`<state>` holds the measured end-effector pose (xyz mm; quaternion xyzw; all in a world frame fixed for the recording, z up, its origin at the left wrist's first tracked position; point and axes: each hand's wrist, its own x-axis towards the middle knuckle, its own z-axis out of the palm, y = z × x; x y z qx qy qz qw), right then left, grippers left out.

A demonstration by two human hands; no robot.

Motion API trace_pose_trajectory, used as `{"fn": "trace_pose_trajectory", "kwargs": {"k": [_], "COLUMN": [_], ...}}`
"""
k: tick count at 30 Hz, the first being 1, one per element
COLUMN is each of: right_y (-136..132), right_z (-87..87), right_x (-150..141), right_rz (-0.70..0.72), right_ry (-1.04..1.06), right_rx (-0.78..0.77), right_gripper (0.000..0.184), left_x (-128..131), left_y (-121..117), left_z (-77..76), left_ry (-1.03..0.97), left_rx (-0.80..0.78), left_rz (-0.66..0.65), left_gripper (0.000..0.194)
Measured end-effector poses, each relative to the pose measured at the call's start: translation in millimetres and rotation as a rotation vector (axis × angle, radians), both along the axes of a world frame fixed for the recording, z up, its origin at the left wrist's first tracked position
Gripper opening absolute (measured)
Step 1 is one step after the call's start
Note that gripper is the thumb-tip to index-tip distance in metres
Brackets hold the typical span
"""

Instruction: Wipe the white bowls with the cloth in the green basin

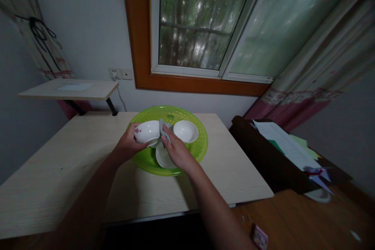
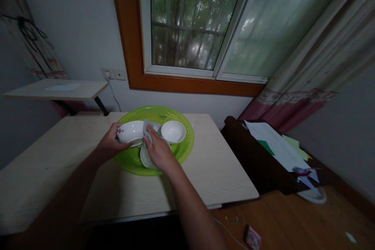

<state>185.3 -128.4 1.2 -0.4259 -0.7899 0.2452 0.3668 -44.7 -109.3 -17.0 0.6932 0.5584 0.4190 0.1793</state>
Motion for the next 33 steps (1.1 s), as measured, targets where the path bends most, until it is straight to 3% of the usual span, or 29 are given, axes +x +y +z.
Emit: {"fn": "trace_pose_trajectory", "kwargs": {"k": [4, 12, 20, 25, 28, 33], "right_y": [2, -14, -2, -1, -2, -4], "right_z": [-2.0, 12.4, 4.1, -0.3, 0.4, 4.5], "right_x": [2, -6, -3, -2, -2, -1], "right_rz": [0.009, 0.176, 0.014, -0.049, -0.033, 0.11], "right_ry": [0.026, -0.115, 0.031, 0.012, 0.002, -0.018], "right_rx": [0.005, 0.214, 0.031, -0.034, -0.015, 0.131], "right_gripper": [0.06, 0.056, 0.058, 0.06, 0.06, 0.059], "left_x": [1, 5, 2, 0, -1, 1], "left_y": [-2, -3, -6, -5, -5, -5], "left_z": [5.0, 4.8, 8.8, 9.2, 7.6, 6.9], "left_ry": [-0.004, -0.023, 0.004, -0.031, -0.035, -0.004], "left_rx": [-0.002, -0.009, -0.021, -0.028, -0.034, -0.052], "left_rz": [-0.02, -0.072, -0.017, -0.031, -0.034, -0.051], "left_gripper": [0.073, 0.067, 0.071, 0.071, 0.071, 0.069]}}
